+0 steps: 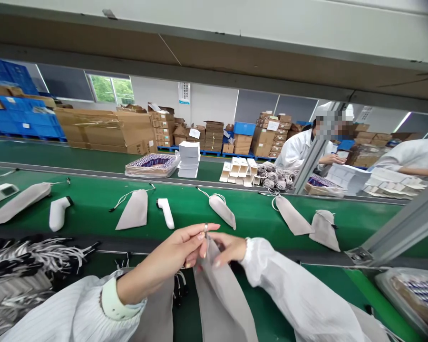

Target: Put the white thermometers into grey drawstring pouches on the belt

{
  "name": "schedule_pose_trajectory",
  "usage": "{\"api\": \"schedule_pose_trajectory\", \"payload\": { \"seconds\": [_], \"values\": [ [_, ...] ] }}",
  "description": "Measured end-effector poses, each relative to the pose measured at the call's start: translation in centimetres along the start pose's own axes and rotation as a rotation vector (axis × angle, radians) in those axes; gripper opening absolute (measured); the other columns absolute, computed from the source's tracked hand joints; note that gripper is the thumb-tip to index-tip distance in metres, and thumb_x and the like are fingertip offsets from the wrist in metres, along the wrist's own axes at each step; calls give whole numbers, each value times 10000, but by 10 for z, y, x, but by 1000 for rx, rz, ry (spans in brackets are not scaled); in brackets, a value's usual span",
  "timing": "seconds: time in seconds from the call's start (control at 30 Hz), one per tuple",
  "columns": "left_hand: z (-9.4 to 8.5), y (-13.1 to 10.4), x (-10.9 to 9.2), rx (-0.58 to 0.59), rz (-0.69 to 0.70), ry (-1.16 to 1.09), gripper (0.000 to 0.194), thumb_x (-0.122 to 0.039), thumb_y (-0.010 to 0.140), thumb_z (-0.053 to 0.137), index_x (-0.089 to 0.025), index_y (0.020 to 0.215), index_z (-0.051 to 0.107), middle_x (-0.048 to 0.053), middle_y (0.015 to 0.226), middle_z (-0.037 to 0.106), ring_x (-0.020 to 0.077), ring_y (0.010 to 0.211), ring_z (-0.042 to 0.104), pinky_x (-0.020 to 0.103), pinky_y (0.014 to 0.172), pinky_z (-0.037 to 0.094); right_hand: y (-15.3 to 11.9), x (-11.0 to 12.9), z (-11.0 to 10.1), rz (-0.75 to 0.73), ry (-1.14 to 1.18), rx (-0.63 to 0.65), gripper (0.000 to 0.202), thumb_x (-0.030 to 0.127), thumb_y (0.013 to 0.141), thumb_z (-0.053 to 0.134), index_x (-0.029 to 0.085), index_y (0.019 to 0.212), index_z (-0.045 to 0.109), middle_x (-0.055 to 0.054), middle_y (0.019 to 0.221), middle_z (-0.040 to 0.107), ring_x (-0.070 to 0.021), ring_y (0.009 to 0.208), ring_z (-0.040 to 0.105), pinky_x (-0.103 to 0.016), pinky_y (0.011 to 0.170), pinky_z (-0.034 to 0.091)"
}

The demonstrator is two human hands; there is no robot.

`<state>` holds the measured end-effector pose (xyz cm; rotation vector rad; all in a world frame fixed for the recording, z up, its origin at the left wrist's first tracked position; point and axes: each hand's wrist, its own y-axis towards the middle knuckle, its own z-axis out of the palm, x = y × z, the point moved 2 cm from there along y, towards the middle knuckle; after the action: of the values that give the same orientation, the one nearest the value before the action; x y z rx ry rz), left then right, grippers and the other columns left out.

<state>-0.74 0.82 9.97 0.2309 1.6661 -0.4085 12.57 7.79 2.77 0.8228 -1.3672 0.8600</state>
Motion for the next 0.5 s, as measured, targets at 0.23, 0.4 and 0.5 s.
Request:
{"api": "schedule_pose_trajectory", "payload": {
  "seconds": [0.23, 0.4, 0.5],
  "values": [
    [-8, 15, 20, -7, 121, 297, 333, -390, 841, 324, -195, 993, 547, 15, 789, 554, 132, 720, 504, 252, 683, 406, -11, 33, -35, -187, -140, -791, 435, 266, 499, 687, 184, 893, 518, -6, 802, 584, -157, 717, 555, -295, 668, 451],
    [-8, 30, 68, -146, 182, 835, 308, -334, 816, 389, -208, 1060, 528, 56, 1012, 512, 206, 964, 456, 347, 845, 353, -78, 61, -125, 24, -517, -1593, 597, 373, 532, 636, 169, 1043, 403, -106, 991, 534, -243, 901, 519, -344, 756, 403],
    [-2, 33, 83, -105, 184, 1018, 266, -272, 811, 396, -206, 1020, 547, 51, 950, 512, 207, 920, 458, 356, 818, 363, -102, 45, -151, 385, -884, -1623, 638, 392, 597, 572, 152, 1143, 347, -134, 931, 552, -278, 861, 540, -376, 714, 391]
  ]
}}
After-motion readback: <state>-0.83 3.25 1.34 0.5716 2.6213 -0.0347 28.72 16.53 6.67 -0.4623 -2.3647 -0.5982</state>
